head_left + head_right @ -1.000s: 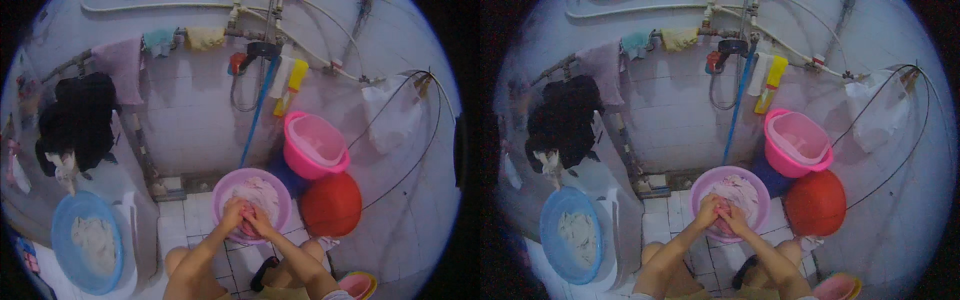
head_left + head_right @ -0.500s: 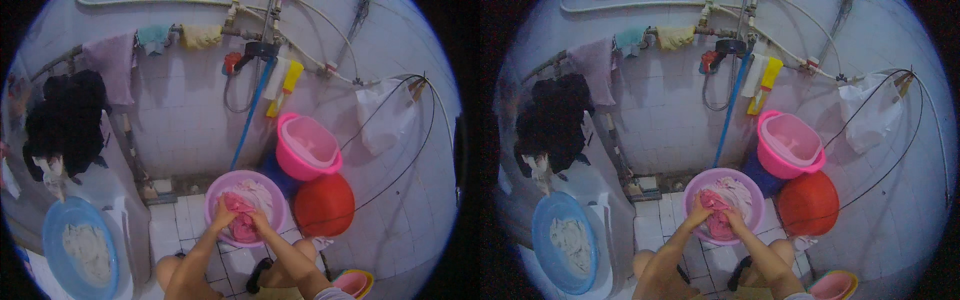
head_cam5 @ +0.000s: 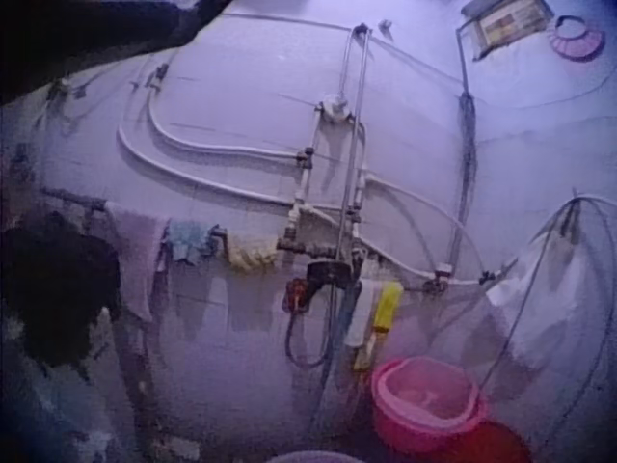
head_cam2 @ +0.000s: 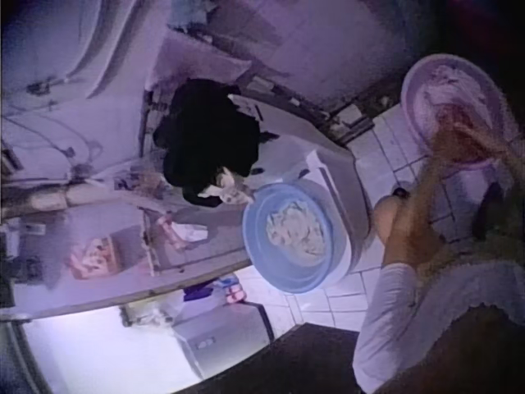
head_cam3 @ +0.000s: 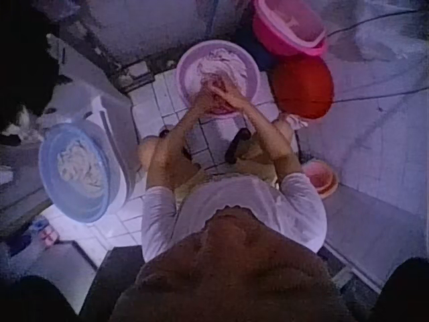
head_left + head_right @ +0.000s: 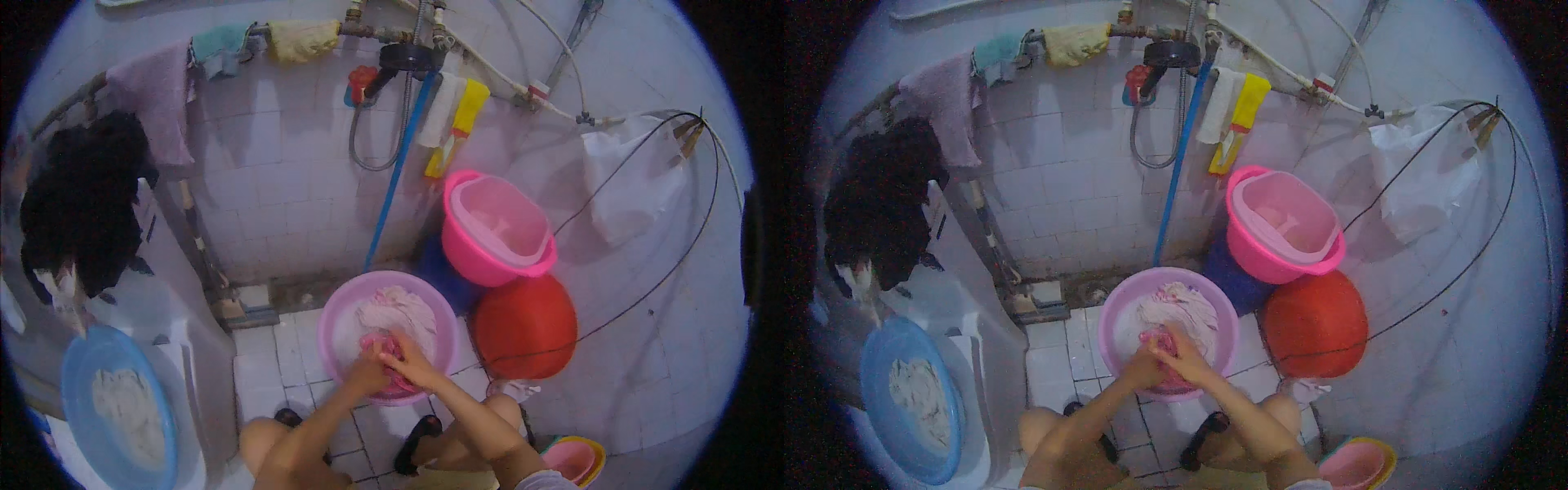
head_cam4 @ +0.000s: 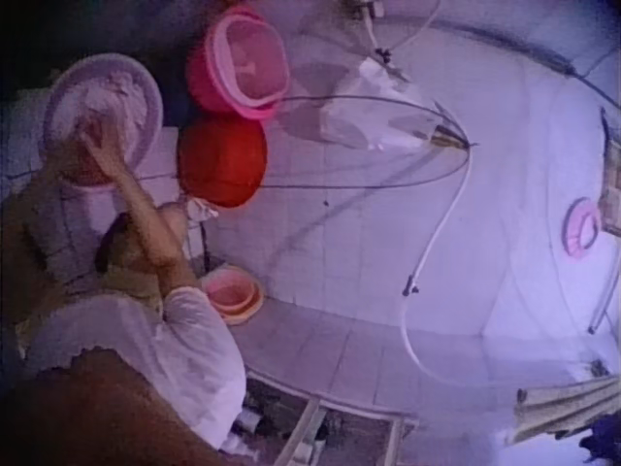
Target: The person sits on the floor and hand-washes a pink garment in a pink basin filled with soapy water. They repeatedly scrub, squeeze, and rinse the fabric by hand, occasionally lifting it to wring out excess water.
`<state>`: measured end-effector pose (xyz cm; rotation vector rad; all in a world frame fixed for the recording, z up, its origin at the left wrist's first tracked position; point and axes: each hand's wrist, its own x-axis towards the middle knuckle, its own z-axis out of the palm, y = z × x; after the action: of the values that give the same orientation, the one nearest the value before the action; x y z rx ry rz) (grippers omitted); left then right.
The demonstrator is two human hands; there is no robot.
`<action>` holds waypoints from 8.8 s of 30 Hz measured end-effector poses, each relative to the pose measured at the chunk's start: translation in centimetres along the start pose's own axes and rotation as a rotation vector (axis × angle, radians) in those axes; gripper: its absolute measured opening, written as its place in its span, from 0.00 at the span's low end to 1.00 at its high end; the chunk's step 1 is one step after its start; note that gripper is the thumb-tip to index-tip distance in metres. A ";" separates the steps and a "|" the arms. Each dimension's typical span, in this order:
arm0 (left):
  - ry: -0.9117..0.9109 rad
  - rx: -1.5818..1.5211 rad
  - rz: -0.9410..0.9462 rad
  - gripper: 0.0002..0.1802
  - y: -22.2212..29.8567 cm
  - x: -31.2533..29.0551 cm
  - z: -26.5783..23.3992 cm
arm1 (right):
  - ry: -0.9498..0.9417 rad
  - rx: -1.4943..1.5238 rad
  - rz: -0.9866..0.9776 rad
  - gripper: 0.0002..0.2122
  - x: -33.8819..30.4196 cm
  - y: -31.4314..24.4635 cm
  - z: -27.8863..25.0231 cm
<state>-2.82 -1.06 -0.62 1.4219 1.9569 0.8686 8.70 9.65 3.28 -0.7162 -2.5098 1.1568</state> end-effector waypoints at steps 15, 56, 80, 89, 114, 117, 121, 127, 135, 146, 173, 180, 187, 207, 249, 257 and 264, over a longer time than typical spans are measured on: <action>0.137 -0.125 -0.484 0.45 -5.6 5.3 2.1 | -0.157 -0.518 0.074 0.16 4.1 4.9 5.9; 0.398 0.055 -0.396 0.54 -5.5 2.9 0.2 | -0.064 0.726 0.359 0.23 4.2 8.3 4.8; 0.427 -0.658 -0.002 0.18 -2.5 4.2 -0.6 | 0.078 0.127 0.369 0.30 -1.1 6.5 -3.4; 0.335 -0.522 0.281 0.26 2.4 1.7 -4.7 | 0.042 0.534 0.146 0.28 1.6 0.1 -2.3; -0.131 0.248 -0.321 0.39 1.3 0.9 -2.9 | -0.305 -0.068 -0.086 0.30 0.1 3.3 -1.7; -0.018 0.376 -0.271 0.39 -1.8 -0.8 1.7 | -0.380 -0.251 0.070 0.28 -0.1 1.0 0.5; -0.101 0.409 -0.301 0.39 -4.4 0.8 4.4 | -0.164 -0.516 -0.137 0.26 0.2 3.0 2.6; -0.247 0.191 -0.429 0.30 -5.2 4.2 2.3 | -0.136 -0.534 0.256 0.25 3.9 4.0 4.0; 0.437 -0.471 -0.301 0.22 -7.1 6.1 2.1 | 0.056 0.628 0.381 0.24 6.2 7.6 3.2; 0.458 0.003 0.198 0.22 -1.0 0.9 1.3 | -0.131 0.064 0.302 0.27 -0.4 0.2 -1.3; 0.260 -0.079 -0.289 0.27 -4.4 3.8 -1.7 | 0.123 0.987 0.338 0.14 6.6 7.2 3.9; 0.044 -0.601 0.020 0.29 -4.5 3.8 1.7 | 0.044 0.720 0.255 0.18 -0.1 5.8 -1.3; -0.215 0.108 -0.287 0.30 2.0 -0.4 -3.0 | -0.156 -0.169 -0.333 0.28 -2.1 0.0 -1.4; 0.311 0.076 -0.290 0.17 -2.5 1.8 -1.6 | 0.037 -0.127 0.096 0.17 6.8 9.0 8.9; 0.704 0.062 -0.114 0.20 2.6 1.0 -6.9 | 0.185 0.478 0.107 0.12 2.4 0.4 -4.8; 0.077 -1.227 -0.288 0.22 1.4 0.6 -4.6 | 0.253 0.193 -0.073 0.14 1.2 -3.2 -3.7; 0.185 -1.239 -0.177 0.19 0.0 1.3 -2.1 | 0.133 0.439 -0.041 0.16 0.7 -2.3 -2.9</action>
<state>-4.77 -0.13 0.64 0.4269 1.1369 1.7110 8.64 10.56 6.96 -0.5950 -2.0477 1.5198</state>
